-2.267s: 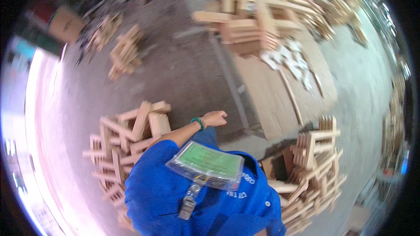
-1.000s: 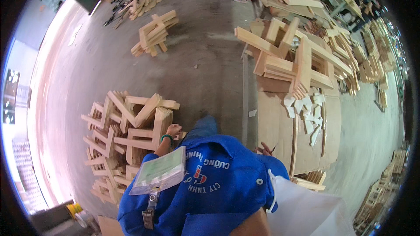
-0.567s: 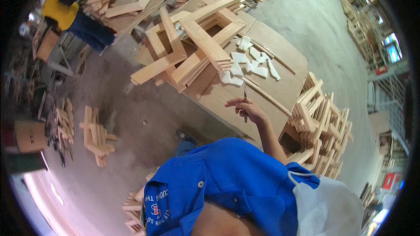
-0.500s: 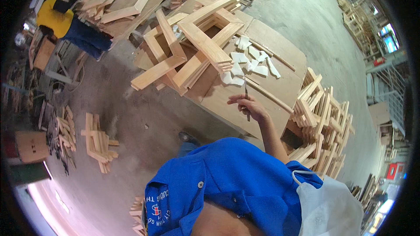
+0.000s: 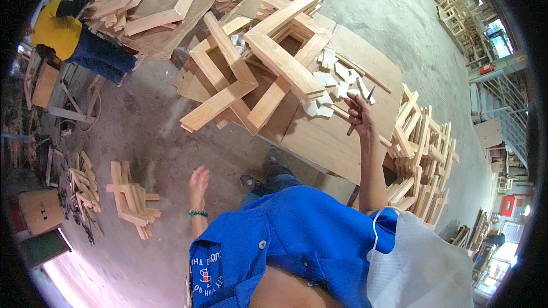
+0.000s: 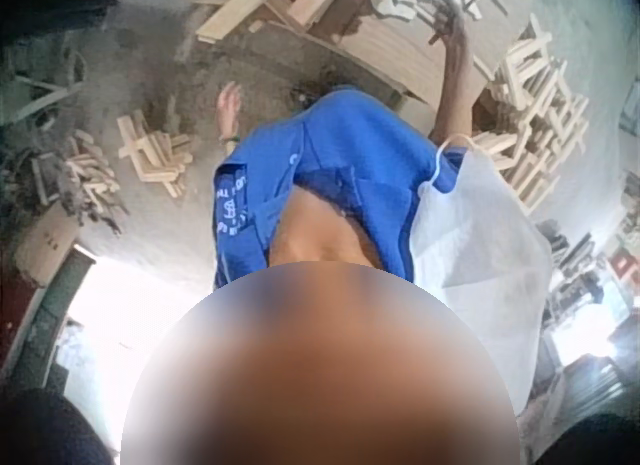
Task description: The person assembles wooden frame components by hand in a workshop. They pick up individual pieces, align them into rectangular frames, and place the completed frames onto a growing stack on the floor.
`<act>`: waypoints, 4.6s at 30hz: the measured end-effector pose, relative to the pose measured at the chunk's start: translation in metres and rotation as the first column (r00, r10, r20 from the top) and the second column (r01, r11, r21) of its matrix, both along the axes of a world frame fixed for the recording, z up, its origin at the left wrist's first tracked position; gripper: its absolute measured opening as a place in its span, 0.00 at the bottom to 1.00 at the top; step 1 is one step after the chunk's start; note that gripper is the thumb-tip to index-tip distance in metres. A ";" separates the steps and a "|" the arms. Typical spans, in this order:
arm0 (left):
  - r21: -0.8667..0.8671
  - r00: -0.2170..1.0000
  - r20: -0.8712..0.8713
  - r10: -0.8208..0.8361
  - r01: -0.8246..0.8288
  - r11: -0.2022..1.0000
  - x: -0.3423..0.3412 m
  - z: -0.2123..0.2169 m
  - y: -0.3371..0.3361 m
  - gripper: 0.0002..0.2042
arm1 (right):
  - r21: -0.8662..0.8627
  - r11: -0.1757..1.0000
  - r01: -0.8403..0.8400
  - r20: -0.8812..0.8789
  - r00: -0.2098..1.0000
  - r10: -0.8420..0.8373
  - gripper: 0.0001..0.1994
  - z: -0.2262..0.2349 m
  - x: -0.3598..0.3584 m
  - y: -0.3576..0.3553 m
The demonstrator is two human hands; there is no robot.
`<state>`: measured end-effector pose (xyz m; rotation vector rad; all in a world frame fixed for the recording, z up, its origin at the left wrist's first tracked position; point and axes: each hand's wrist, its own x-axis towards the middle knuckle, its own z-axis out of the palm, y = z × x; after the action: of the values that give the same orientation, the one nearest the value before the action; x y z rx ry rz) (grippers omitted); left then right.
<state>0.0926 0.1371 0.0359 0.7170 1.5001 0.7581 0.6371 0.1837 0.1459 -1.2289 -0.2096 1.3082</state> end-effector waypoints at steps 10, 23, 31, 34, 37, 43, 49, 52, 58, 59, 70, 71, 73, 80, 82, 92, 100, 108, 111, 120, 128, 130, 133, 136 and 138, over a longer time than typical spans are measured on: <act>0.020 0.949 0.240 -0.204 0.205 0.978 0.128 0.040 0.082 0.20 | -0.191 0.978 0.080 -0.227 0.966 -0.124 0.14 -0.074 0.019 0.143; -0.116 0.884 0.461 -0.076 0.145 0.983 0.156 0.026 0.096 0.23 | -0.191 0.944 -0.268 -0.069 0.963 0.259 0.19 -0.133 0.098 0.212; -0.171 0.830 0.557 0.022 0.089 0.981 0.164 0.032 0.097 0.30 | -0.195 0.961 -0.194 0.098 0.971 0.216 0.24 -0.128 0.036 0.228; -0.204 0.846 0.534 -0.007 0.137 0.969 0.169 0.038 0.103 0.31 | -0.167 0.973 -0.162 0.083 0.981 0.178 0.24 -0.125 0.036 0.217; -0.200 0.829 0.560 -0.009 0.146 0.969 0.167 0.051 0.105 0.32 | -0.149 0.969 -0.199 0.016 0.979 0.203 0.24 -0.125 0.029 0.216; 0.228 0.982 0.095 -0.165 0.139 0.964 0.182 0.029 0.105 0.33 | -0.045 0.985 -0.168 -0.136 0.978 0.161 0.23 -0.134 0.008 0.236; 0.197 0.694 -0.526 -0.491 0.661 0.724 0.188 0.087 0.133 0.39 | -0.014 0.999 -0.033 -0.268 0.963 0.028 0.23 -0.145 0.004 0.246; 0.183 0.571 -0.666 -0.480 0.749 0.637 0.208 0.091 0.147 0.40 | -0.001 1.000 -0.031 -0.307 0.951 0.029 0.22 -0.150 0.003 0.250; 0.083 0.523 -0.618 -0.587 0.786 0.612 0.241 0.092 0.183 0.37 | 0.060 0.998 -0.034 -0.347 0.936 0.052 0.22 -0.161 0.020 0.250; 0.127 0.532 -0.631 -0.565 0.789 0.601 0.246 0.084 0.184 0.36 | 0.081 0.996 -0.038 -0.362 0.930 0.065 0.22 -0.162 0.024 0.250; 0.265 0.573 -0.697 -0.431 0.764 0.588 0.234 0.094 0.176 0.31 | -0.029 0.998 -0.047 -0.315 0.949 0.035 0.22 -0.131 0.013 0.228; 0.259 0.564 -0.703 -0.434 0.771 0.582 0.232 0.098 0.173 0.31 | -0.021 0.999 -0.041 -0.306 0.952 0.033 0.22 -0.129 0.014 0.220; 0.229 0.557 -0.703 -0.442 0.766 0.600 0.223 0.107 0.172 0.31 | -0.004 0.997 -0.074 -0.281 0.957 0.070 0.22 -0.119 0.004 0.221; 0.284 0.619 -0.691 -0.374 0.708 0.647 0.168 0.131 0.138 0.30 | 0.058 0.963 -0.265 -0.150 0.951 0.271 0.22 -0.066 -0.063 0.205; 0.325 0.644 -0.686 -0.339 0.688 0.649 0.144 0.132 0.120 0.30 | 0.067 0.943 -0.326 -0.109 0.937 0.332 0.22 -0.050 -0.079 0.190; 0.321 0.744 -0.652 -0.144 0.443 0.837 -0.042 0.147 0.028 0.31 | 0.140 0.709 -0.691 -0.048 0.711 0.702 0.22 -0.018 -0.331 0.185; 0.333 0.736 -0.662 0.139 0.122 0.935 -0.188 0.146 -0.059 0.32 | 0.255 0.521 -0.815 -0.165 0.494 0.853 0.22 -0.048 -0.579 0.175; 0.229 0.682 -0.695 0.227 -0.090 0.969 -0.324 0.113 -0.104 0.32 | 0.346 0.432 -0.833 -0.305 0.335 0.891 0.22 -0.125 -0.805 0.171; 0.189 0.666 -0.708 0.237 -0.144 0.971 -0.375 0.092 -0.117 0.34 | 0.343 0.423 -0.839 -0.355 0.302 0.885 0.22 -0.164 -0.877 0.158; -0.016 0.686 -0.712 0.152 -0.232 0.973 -0.545 0.006 -0.151 0.38 | 0.183 0.464 -0.867 -0.547 0.303 0.781 0.23 -0.289 -1.048 0.096; -0.099 0.691 -0.719 0.083 -0.220 0.971 -0.708 -0.130 -0.188 0.37 | -0.142 0.477 -0.867 -0.400 0.491 0.774 0.20 -0.406 -1.190 0.034; -0.129 0.695 -0.718 0.036 -0.184 0.974 -0.741 -0.162 -0.201 0.36 | -0.190 0.513 -0.837 -0.336 0.547 0.767 0.20 -0.424 -1.217 0.018; -0.175 0.717 -0.697 -0.032 -0.127 0.976 -0.790 -0.208 -0.206 0.35 | -0.185 0.529 -0.828 -0.321 0.560 0.764 0.19 -0.462 -1.246 0.003; -0.177 0.715 -0.695 -0.078 -0.064 0.982 -0.826 -0.248 -0.209 0.35 | -0.225 0.613 -0.757 -0.311 0.653 0.691 0.18 -0.507 -1.263 -0.004; -0.152 0.726 -0.684 -0.070 -0.049 0.987 -0.844 -0.270 -0.213 0.36 | -0.260 0.635 -0.727 -0.291 0.686 0.667 0.18 -0.528 -1.275 -0.011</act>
<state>-0.7518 -0.0761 -0.2337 0.9418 2.2052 0.3458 -0.6383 0.1723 -0.3823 -1.3887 -0.3664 2.2149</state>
